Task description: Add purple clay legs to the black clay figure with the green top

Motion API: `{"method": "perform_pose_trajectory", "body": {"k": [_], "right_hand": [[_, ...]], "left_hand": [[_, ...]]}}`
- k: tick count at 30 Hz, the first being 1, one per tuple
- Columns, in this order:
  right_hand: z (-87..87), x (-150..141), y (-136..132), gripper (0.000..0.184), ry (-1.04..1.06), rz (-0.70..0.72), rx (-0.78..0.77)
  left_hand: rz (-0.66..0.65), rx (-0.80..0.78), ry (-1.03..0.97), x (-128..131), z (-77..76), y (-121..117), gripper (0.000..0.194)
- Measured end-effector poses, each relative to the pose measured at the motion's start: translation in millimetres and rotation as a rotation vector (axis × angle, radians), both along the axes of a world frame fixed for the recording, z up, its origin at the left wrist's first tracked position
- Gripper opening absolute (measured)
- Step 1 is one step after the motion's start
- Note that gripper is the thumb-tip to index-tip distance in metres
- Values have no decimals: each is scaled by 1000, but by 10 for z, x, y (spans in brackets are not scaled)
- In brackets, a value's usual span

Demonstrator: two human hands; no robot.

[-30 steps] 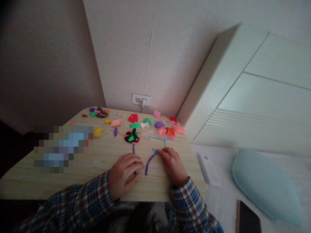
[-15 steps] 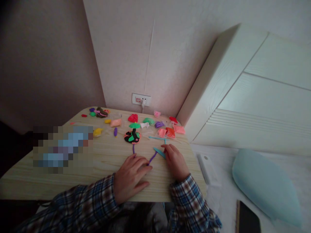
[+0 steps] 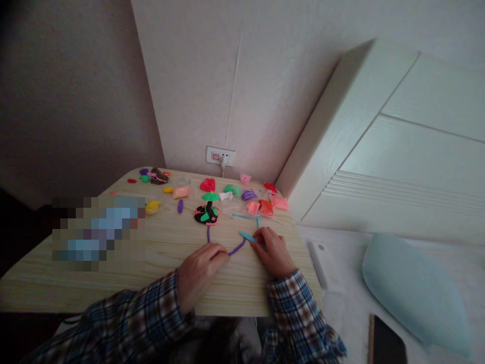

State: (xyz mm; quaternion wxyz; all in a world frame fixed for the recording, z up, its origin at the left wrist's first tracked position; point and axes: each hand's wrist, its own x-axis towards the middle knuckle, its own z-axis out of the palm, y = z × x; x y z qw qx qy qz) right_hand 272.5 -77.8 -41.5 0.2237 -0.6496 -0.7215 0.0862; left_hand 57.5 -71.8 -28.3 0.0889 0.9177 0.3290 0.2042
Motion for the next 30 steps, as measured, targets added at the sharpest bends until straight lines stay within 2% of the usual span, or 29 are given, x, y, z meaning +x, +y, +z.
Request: {"method": "perform_pose_trajectory", "body": {"k": [5, 10, 12, 16, 19, 22, 25, 27, 30], "right_hand": [[5, 42, 39, 16, -95, -54, 50], [63, 86, 169, 17, -184, -86, 147], [151, 2, 233, 21, -98, 3, 160], [363, -386, 381, 24, 261, 371, 63], [464, -714, 509, 21, 444, 505, -13], [505, -921, 612, 16, 523, 499, -34], [519, -991, 658, 18, 653, 465, -48], [527, -994, 664, 21, 796, 452, -83], [543, -989, 663, 23, 930, 399, -49]], "left_hand": [[-5, -71, -109, -48, 85, 77, 31], [12, -89, -323, -217, 225, 298, 41], [30, -115, -359, -330, 276, 408, 42], [5, -183, -455, -560, 348, 592, 39], [-16, -237, -521, -669, 425, 682, 36], [-18, -300, -590, -693, 551, 740, 33], [-36, -402, -679, -655, 665, 792, 36], [-47, -493, -763, -616, 689, 836, 39], [-57, -649, -852, -560, 632, 907, 39]]}}
